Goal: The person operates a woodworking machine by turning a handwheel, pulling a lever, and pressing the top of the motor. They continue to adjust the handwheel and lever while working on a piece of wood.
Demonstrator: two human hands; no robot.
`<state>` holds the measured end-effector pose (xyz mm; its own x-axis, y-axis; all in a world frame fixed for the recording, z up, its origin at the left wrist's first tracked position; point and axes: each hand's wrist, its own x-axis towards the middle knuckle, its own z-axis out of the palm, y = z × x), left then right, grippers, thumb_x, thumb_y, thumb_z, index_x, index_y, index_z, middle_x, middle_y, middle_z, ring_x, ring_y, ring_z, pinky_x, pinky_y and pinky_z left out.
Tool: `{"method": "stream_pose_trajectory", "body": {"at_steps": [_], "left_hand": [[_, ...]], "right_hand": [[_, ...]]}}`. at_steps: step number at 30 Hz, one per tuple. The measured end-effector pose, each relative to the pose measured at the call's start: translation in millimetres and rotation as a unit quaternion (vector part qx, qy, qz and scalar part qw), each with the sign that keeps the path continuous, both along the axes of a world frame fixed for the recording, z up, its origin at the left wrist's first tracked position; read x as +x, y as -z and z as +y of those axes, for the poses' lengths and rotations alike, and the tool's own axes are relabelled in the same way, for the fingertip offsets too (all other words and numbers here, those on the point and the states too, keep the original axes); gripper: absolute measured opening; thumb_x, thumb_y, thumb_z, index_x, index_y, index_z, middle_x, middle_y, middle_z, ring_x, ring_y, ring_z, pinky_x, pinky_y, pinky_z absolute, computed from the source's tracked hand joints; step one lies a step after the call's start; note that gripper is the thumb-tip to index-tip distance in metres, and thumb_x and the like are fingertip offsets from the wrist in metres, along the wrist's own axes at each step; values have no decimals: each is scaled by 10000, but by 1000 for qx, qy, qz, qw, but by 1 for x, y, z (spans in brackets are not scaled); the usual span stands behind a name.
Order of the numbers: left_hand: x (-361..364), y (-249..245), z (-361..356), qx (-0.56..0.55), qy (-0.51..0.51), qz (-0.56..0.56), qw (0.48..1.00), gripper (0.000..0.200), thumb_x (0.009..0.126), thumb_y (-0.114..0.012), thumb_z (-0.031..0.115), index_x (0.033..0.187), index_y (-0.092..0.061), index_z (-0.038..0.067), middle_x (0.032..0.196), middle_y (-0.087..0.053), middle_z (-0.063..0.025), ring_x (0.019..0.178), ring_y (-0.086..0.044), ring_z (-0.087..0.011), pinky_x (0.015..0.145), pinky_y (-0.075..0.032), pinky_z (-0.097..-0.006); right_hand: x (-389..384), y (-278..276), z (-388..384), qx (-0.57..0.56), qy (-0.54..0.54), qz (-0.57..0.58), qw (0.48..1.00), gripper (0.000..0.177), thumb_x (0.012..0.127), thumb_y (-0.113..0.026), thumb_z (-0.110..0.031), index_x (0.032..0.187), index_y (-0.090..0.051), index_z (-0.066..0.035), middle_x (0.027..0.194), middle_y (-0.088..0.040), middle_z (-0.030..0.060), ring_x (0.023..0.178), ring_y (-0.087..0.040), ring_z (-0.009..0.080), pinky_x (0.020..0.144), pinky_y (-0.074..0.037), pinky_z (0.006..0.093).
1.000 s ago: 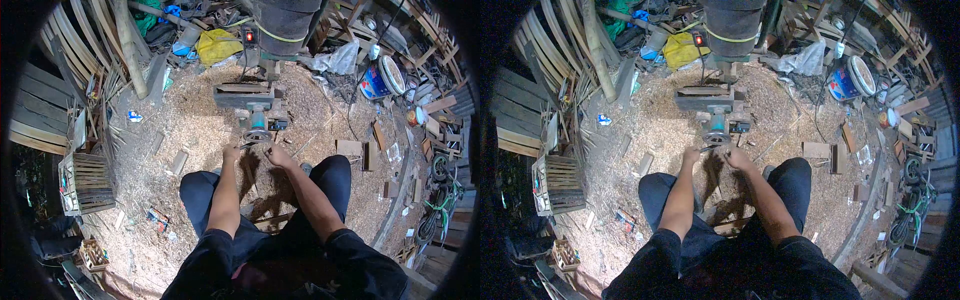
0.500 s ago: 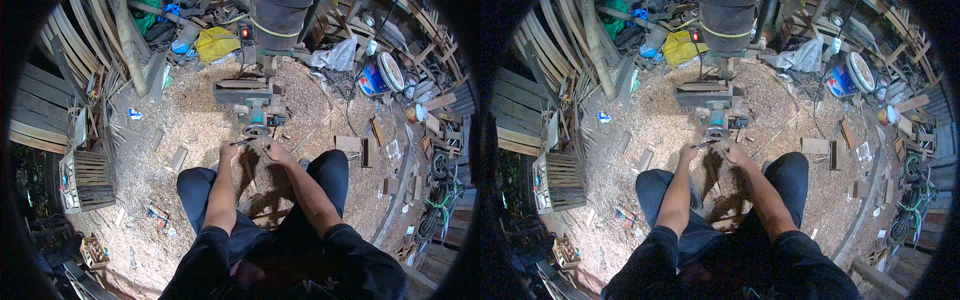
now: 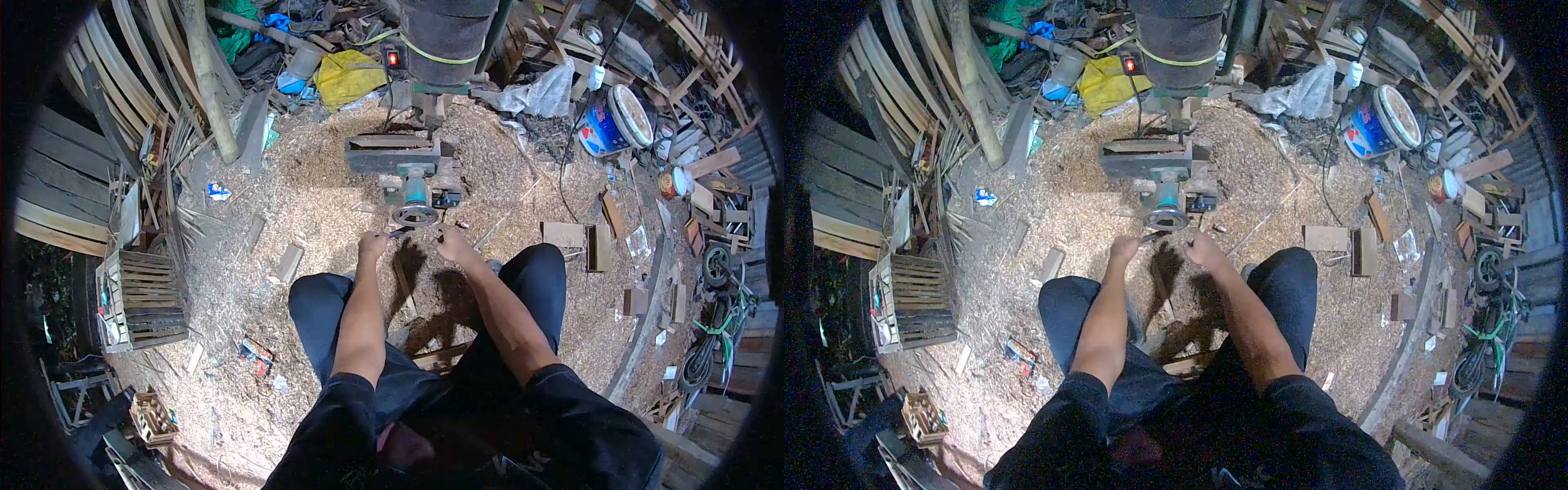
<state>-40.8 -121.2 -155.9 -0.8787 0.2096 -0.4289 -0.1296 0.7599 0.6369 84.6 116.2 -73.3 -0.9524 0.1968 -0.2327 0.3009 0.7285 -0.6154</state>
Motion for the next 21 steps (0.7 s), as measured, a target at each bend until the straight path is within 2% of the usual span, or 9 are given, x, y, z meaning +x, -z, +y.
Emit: {"method": "stream_pose_trajectory", "body": {"at_steps": [3,5,6,10,14,16,18,20,21], "left_hand": [[3,-51,-2,72,-2,-72,995,488,783,-622,397,898,-671,-74,930,-664,-281,956,-645,-397,845,-506,-412],[-2,-38,-2,-39,-16,32,999,474,789,-602,404,892,-677,-53,934,-666,-271,957,-643,-400,846,-509,-403],[-5,-35,-2,-94,-24,86,992,468,793,-591,407,890,-679,-42,935,-667,-267,958,-641,-402,846,-511,-399],[-20,-73,10,51,-3,151,987,357,812,-644,301,1061,-666,46,1025,-669,-253,1018,-642,-375,900,-497,-410],[-44,-216,51,225,11,259,939,246,876,-610,209,1015,-657,11,933,-681,-231,891,-674,-354,795,-522,-430],[-58,-302,70,202,36,328,922,289,898,-617,212,1075,-631,-16,980,-690,-198,905,-676,-326,808,-521,-367],[-62,-380,92,283,24,443,850,342,896,-623,217,1142,-599,-20,1076,-664,-205,1001,-646,-334,872,-500,-377],[-74,-446,118,318,39,618,718,400,892,-627,214,1220,-555,-4,1214,-593,-223,1134,-578,-326,953,-451,-387],[-66,-482,127,322,51,641,695,430,889,-628,226,1243,-536,-1,1265,-554,-226,1181,-539,-338,991,-419,-399]], "right_hand": [[3,-40,-1,6,36,-22,999,499,832,-607,-252,1244,-509,12,997,-652,286,959,-634,431,843,-502,498],[-12,-61,9,4,65,-39,997,499,831,-607,-250,1247,-513,10,1010,-653,284,977,-632,426,846,-500,492],[-21,-73,15,-30,107,-9,994,494,837,-605,-251,1251,-518,6,1021,-651,283,990,-626,428,859,-496,484],[-65,-115,52,-36,206,221,953,448,875,-603,-287,1178,-571,41,985,-658,278,966,-630,428,878,-491,449],[-138,-214,110,-140,232,347,898,519,928,-588,-400,1149,-563,69,1061,-645,245,1015,-625,332,910,-463,398],[-167,-281,123,-151,252,443,847,563,935,-575,-449,1182,-533,55,1097,-634,223,1028,-611,279,905,-457,376],[-187,-347,127,-158,267,518,797,628,933,-555,-507,1224,-496,46,1081,-637,192,1001,-609,264,914,-452,369],[-214,-403,143,-95,267,606,743,483,944,-549,-442,1055,-585,27,932,-647,122,851,-596,203,811,-457,330],[-213,-437,140,-135,264,583,756,571,948,-520,-486,1162,-565,42,1082,-623,167,1014,-567,251,917,-418,334]]}}
